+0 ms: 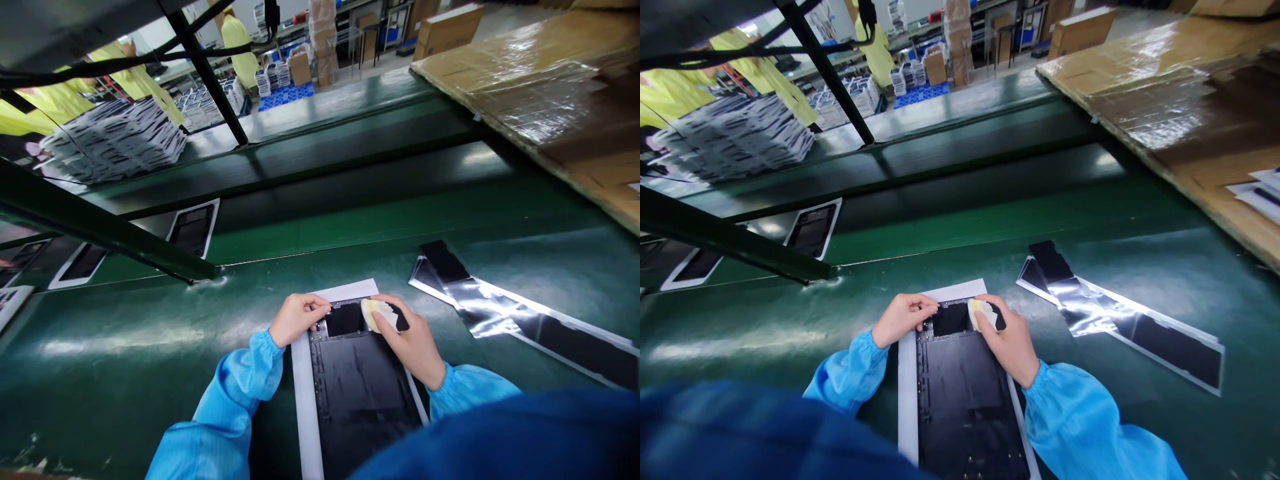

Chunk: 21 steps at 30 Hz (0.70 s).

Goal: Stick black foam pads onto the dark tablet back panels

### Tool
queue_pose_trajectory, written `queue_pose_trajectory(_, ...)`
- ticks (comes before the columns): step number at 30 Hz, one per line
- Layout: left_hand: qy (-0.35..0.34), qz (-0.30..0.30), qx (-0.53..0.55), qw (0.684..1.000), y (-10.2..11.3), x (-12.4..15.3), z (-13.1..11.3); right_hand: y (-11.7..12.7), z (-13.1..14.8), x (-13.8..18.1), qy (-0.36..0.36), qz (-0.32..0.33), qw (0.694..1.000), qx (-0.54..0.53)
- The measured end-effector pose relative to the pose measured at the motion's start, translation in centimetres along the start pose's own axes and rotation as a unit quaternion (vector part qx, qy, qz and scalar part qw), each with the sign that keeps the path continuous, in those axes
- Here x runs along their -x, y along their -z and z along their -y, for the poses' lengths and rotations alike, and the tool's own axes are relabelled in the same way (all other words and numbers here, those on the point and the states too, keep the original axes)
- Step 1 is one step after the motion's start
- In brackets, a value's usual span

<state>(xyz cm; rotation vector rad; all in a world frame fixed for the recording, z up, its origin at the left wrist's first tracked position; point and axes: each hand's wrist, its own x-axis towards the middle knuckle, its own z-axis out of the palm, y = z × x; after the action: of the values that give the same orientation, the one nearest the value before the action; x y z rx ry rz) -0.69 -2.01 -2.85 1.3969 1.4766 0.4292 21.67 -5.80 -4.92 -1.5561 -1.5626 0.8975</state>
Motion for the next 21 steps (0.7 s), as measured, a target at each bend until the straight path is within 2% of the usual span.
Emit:
queue_pose_trajectory(11, -0.010, -0.017, -0.030, 0.999, -0.15, 0.11, 0.14, -0.56, -0.46, 0.02, 0.054, -0.015, 0.998, 0.015)
queue_pose_trajectory(17, -0.076, -0.063, -0.100, 0.990, -0.42, 0.37, 0.31, -0.59, -0.59, 0.08, 0.072, -0.023, 0.997, 0.029)
queue_pose_trajectory(21, -0.087, -0.078, -0.125, 0.985, -0.56, 0.49, 0.27, -0.58, -0.75, 0.15, 0.080, -0.026, 0.996, 0.034)
